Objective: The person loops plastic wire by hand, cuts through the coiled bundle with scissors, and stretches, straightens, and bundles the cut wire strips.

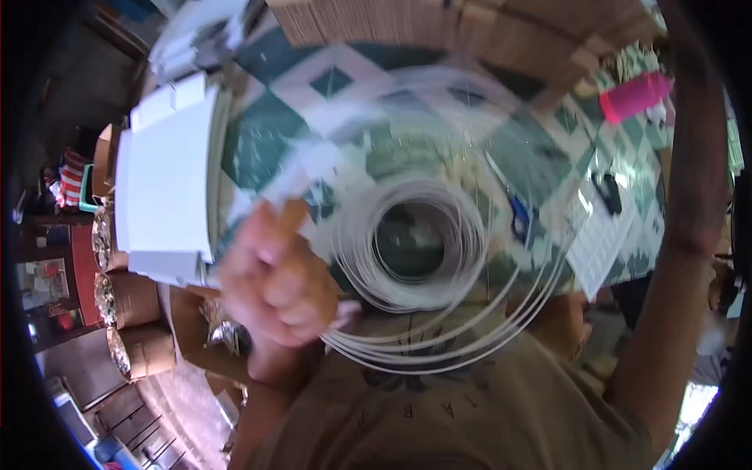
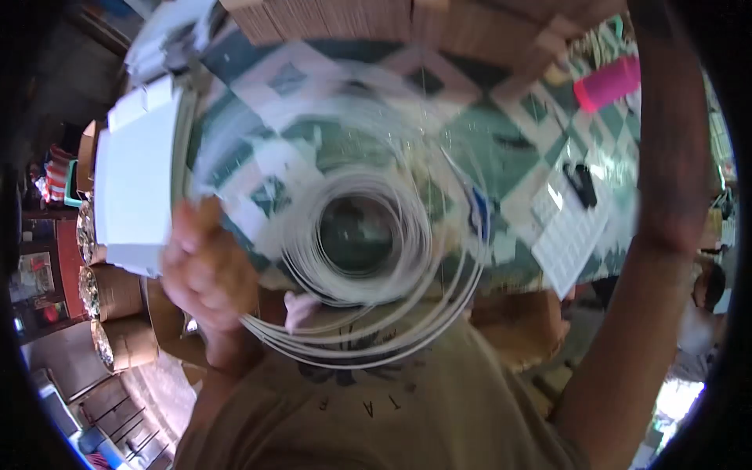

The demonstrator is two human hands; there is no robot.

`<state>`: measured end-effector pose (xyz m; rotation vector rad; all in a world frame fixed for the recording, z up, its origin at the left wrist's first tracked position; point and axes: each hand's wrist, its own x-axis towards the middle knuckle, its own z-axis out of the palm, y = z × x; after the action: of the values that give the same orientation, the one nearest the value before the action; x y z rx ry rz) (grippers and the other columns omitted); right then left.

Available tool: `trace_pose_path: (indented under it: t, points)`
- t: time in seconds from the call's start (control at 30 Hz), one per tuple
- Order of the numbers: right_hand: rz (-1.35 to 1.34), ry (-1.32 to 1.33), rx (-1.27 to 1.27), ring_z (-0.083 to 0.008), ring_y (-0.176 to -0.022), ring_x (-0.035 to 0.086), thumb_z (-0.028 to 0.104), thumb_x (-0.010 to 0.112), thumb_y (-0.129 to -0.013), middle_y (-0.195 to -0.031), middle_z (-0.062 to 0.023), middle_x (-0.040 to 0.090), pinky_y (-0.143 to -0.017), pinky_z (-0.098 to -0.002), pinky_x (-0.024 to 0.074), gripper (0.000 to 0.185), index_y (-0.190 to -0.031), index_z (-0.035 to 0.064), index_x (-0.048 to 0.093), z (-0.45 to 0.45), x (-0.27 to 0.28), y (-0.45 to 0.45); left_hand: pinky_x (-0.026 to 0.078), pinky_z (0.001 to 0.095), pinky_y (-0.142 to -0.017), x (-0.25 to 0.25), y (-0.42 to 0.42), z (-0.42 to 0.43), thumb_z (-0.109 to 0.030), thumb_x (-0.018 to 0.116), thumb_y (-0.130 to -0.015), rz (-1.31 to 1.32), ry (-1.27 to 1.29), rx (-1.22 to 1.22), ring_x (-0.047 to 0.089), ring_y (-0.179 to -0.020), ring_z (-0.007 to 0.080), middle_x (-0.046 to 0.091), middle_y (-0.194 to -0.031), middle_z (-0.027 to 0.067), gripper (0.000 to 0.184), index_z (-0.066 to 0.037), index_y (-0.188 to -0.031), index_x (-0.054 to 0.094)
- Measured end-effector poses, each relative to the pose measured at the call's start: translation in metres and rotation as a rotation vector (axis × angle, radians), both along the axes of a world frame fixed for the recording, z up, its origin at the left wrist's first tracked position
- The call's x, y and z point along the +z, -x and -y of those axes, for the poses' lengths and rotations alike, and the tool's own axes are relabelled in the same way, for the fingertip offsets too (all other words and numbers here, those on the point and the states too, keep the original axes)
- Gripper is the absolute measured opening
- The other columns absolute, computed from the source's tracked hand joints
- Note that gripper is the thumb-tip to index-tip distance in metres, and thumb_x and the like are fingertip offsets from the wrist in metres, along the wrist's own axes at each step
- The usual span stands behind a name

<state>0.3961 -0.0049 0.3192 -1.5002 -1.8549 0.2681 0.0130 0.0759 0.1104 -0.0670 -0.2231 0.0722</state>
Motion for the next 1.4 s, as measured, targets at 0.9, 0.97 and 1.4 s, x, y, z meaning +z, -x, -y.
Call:
trace_pose_path:
  t: [0.9,0.97,1.4]
  points:
    - [-1.429,-0.02,-0.177,-0.0127,-0.057,0.049,0.018,0.054,-0.103,-0.076,-0.0024,0.053,-0.054,-0.0273,0.0434,0.01,-0.105,0.0084,0.049,0.144,-0.216,0.213,0.03,0.0236,-0.047,0.026,0.002,0.021,-0.02,0.037,-0.109,-0.586,-0.616,0.233,0.035,-0.046,0.0085,0.043,-0.065,-0.0006,0.032,-0.001,-0.133,0.048]
    - [-1.018,-0.167,-0.455,-0.0162,-0.064,0.058,0.01,0.059,-0.099,-0.081,-0.0058,0.059,-0.06,-0.0304,0.0524,0.013,-0.108,0.0043,0.051,0.156,-0.22,0.198,0.026,0.0234,-0.044,0.038,-0.029,0.021,-0.018,0.036,-0.11,-0.382,-0.598,0.016,0.031,-0.044,0.0076,0.037,-0.059,-0.0024,0.033,-0.002,-0.137,0.046]
    - [-2.456,0.217,0.747,-0.0064,-0.046,0.024,0.044,0.033,-0.11,-0.056,0.0076,0.03,-0.042,-0.0228,0.025,0.031,-0.098,0.0172,0.044,0.16,-0.224,0.247,0.055,0.0359,-0.086,-0.016,0.075,0.054,0.007,0.054,-0.089,-0.838,-1.693,0.668,0.059,-0.111,0.0266,0.057,-0.119,0.0194,0.022,-0.001,-0.11,0.059]
